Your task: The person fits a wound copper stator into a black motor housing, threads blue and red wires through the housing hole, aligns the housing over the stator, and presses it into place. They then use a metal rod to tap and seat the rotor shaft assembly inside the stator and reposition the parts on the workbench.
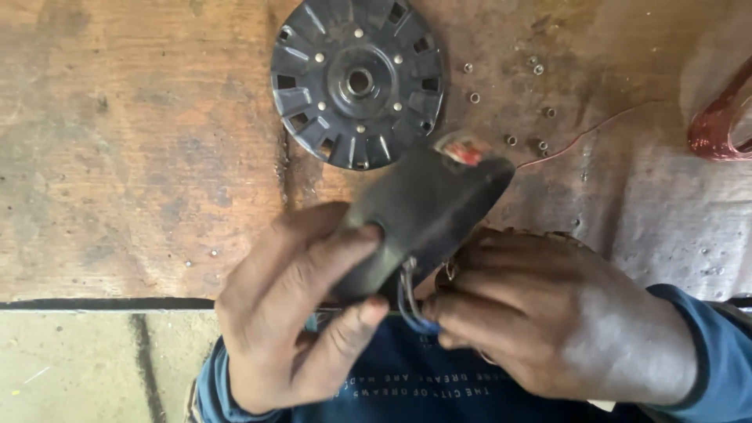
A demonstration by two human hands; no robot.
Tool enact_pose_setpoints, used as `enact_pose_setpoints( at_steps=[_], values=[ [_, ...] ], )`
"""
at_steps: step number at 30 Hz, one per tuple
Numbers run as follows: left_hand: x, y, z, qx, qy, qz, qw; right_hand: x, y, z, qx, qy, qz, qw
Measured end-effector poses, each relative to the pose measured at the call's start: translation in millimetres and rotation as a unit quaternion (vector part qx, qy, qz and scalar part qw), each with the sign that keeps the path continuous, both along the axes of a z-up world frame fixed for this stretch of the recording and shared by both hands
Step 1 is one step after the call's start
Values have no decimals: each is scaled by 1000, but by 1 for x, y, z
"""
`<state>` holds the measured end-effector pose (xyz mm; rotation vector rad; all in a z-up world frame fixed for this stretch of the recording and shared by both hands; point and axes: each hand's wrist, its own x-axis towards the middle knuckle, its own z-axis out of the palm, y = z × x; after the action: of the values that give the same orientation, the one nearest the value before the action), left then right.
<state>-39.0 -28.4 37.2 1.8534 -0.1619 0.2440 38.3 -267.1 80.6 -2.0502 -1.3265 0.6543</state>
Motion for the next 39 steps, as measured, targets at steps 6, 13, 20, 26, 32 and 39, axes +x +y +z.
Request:
enact_pose_setpoints(
  at_steps=[6,13,20,26,32,39],
  values=[
    [4,13,19,39,-35,-88,995,-3,9,11,-68,-171,17,983],
    [6,16,26,11,13,-107,994,-6,8,16,-59,-285,9,957],
    [8,17,27,12,-13,-111,994,-9,7,25,-55,-330,-10,942],
    [1,20,15,-11,8,-100,995,-9,8,24,-46,-339,-31,939],
    [7,15,24,-11,-16,-102,995,-7,15,27,-49,-342,-62,936],
    [5,8,20,-22,-25,-84,996,-1,11,21,-35,-346,-85,934]
  ],
)
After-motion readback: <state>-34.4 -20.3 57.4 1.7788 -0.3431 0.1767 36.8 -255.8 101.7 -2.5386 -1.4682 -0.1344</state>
